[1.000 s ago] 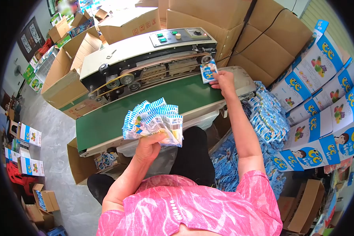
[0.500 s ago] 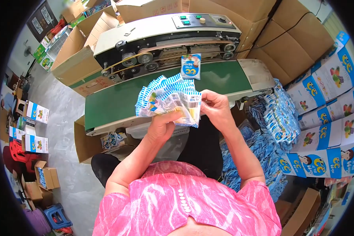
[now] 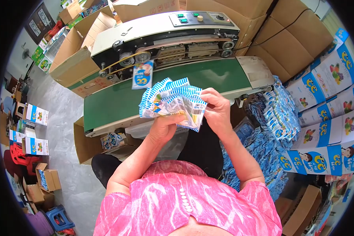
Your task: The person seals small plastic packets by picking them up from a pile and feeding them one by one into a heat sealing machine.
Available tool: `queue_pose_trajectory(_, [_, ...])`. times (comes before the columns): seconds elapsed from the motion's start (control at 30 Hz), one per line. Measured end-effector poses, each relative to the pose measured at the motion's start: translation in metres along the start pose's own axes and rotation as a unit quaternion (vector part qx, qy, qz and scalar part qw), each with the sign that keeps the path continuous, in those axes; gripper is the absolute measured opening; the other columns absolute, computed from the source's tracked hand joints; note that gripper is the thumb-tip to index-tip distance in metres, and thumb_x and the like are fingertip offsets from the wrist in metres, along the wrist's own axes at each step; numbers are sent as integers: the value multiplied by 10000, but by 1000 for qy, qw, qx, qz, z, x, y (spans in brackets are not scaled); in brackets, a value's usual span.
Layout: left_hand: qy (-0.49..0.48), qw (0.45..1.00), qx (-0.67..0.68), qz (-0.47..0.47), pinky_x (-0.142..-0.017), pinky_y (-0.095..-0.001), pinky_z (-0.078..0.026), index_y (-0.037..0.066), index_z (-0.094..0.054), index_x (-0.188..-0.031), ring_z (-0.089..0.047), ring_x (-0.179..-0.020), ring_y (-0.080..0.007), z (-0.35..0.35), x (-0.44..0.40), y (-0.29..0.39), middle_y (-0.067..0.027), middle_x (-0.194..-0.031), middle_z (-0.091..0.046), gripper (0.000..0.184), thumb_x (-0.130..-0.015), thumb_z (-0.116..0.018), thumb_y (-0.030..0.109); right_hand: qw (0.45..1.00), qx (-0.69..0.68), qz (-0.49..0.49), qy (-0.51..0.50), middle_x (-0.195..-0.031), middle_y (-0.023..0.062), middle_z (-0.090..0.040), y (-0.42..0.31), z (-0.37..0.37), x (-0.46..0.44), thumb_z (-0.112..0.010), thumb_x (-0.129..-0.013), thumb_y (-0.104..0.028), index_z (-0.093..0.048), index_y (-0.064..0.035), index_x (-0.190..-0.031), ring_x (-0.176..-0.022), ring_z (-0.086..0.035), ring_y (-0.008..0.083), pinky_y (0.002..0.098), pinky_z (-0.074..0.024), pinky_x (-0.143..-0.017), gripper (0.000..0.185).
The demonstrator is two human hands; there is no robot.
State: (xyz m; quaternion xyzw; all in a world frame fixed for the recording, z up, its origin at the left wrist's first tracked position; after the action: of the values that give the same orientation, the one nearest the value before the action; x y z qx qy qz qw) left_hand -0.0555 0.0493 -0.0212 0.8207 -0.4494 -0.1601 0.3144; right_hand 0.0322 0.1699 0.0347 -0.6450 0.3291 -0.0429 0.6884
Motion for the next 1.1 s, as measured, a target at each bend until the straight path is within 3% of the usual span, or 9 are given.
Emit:
queue_pose_trajectory(0.07, [2,1000,2,3,-925,-356,-481,56,-572,-1158,-617,-1024,-209,-1,-2,-2,-48,-1074,-642,488,-695,-693,-42,996,55,67,31,-968,17,-607,-5,-3,4,-549,-854,87,-628,17,-1027,-867,-591,76,225,-489,-761,202])
queue_pose_trajectory(0.17, [3,1000,9,9,-924,-353,-483,57,-560,-1174,-616,-1031,-208,-8,-8,-7,-50,-1081,-638,505,-697,-693,-44,985,-75,-34,152,-970,21,-611,24,8,13,-557,-846,89,-618,10,-1020,-849,-598,78,231,-497,-765,200])
queue_pose_trajectory(0.3, [21,1000,13,16,-928,-352,-483,58,-538,-1203,-610,-1049,-210,-19,-9,-8,-50,-1091,-634,538,-699,-691,-51,969,-89,8,229,-986,43,-631,22,16,14,-561,-851,75,-611,11,-1022,-861,-607,83,234,-502,-773,189])
queue_pose_trajectory(0.47, [30,999,15,16,-936,-353,-483,61,-516,-1229,-606,-1061,-211,-13,-11,-12,-53,-1107,-627,570,-700,-688,-67,977,-92,-23,191,-974,61,-663,9,11,5,-575,-868,46,-594,19,-1035,-826,-627,86,234,-515,-747,170])
queue_pose_trajectory(0.57, [22,1000,4,16,-938,-355,-483,62,-513,-1232,-605,-1065,-211,-11,-11,-11,-55,-1113,-625,577,-700,-687,-75,977,-153,-99,108,-974,88,-680,21,15,6,-604,-874,12,-584,24,-1050,-826,-645,98,242,-529,-741,178])
queue_pose_trajectory(0.7, [14,1000,8,13,-945,-356,-478,62,-505,-1244,-602,-1073,-211,-9,-11,-13,-54,-1123,-622,590,-702,-687,-80,945,-256,-111,173,-988,93,-685,34,19,9,-637,-857,0,-588,24,-1100,-834,-661,116,257,-545,-743,249])
queue_pose_trajectory(0.83, [13,999,21,35,-953,-357,-472,61,-505,-1246,-597,-1081,-211,-12,-10,-14,-54,-1124,-622,585,-706,-685,-78,966,-190,-70,163,-996,97,-686,21,19,9,-630,-859,1,-586,23,-1120,-851,-670,129,265,-552,-748,266])
queue_pose_trajectory(1.0, [-1,1000,-15,19,-956,-358,-469,59,-507,-1245,-597,-1083,-216,-19,-8,-9,-59,-1121,-622,576,-712,-678,-77,976,-146,-112,112,-1028,90,-680,19,19,9,-610,-882,-29,-587,17,-1112,-893,-666,132,273,-547,-775,236])
queue_pose_trajectory(1.1, [8,1000,-7,25,-954,-358,-470,56,-508,-1242,-597,-1083,-219,-17,-9,-8,-62,-1122,-621,571,-713,-675,-77,949,-250,-143,127,-1071,83,-671,21,14,15,-585,-915,-75,-588,15,-1106,-916,-655,124,275,-532,-793,210])
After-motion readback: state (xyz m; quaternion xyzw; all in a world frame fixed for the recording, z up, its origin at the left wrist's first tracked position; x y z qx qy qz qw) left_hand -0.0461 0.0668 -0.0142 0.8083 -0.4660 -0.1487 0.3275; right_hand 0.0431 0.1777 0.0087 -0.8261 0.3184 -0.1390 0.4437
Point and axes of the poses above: each hand's wrist, its own x-axis away from the middle knuckle, its own z-axis out of the back of the hand, y = z × x, the point moved 6 cm from there along -x, towards the middle knuckle
